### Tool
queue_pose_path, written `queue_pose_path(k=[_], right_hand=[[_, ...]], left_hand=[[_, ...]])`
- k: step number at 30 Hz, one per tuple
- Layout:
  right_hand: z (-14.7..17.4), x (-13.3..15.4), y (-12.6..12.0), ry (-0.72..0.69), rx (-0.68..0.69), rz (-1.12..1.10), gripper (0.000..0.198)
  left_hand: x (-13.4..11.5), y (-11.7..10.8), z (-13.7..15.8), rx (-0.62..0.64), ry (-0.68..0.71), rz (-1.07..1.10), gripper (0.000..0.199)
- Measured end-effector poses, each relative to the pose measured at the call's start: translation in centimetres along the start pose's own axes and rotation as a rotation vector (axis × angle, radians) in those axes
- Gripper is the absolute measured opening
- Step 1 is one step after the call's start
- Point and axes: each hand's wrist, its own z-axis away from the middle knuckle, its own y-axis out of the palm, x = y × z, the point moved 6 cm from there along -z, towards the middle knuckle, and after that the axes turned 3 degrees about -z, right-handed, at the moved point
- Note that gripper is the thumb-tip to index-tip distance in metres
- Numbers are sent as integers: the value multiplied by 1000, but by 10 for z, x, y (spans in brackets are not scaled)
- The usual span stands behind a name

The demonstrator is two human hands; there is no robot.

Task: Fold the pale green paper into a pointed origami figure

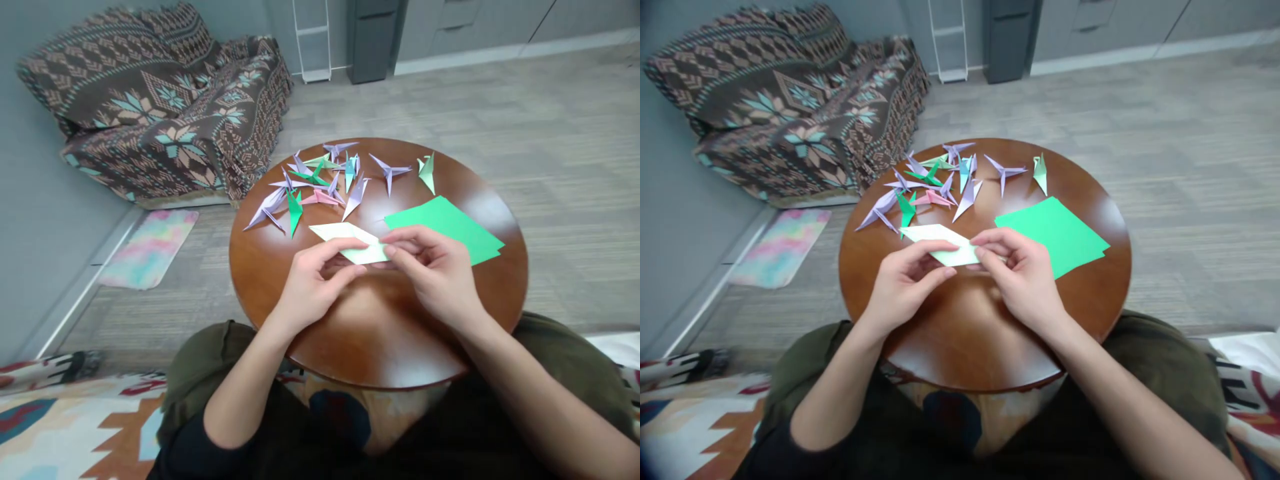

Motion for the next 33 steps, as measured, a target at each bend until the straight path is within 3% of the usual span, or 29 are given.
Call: queue_pose_path(k=[3,8,16,24,33], right_hand=[[2,4,3,-55,56,49,11],[5,8,5,-114,110,204,18],[7,10,3,-206,93,225,2],[7,9,7,-115,64,153,13],[6,8,8,-7,33,16,19]], left_hand=[[-1,-4,-1,-78,4,37,27],[-5,-5,-1,-36,-27,34,23],[-1,-7,-1,-115,-37,98,24],[0,-9,2,-210,-67,-39,21],[-3,3,6,-266,-40,97,21]])
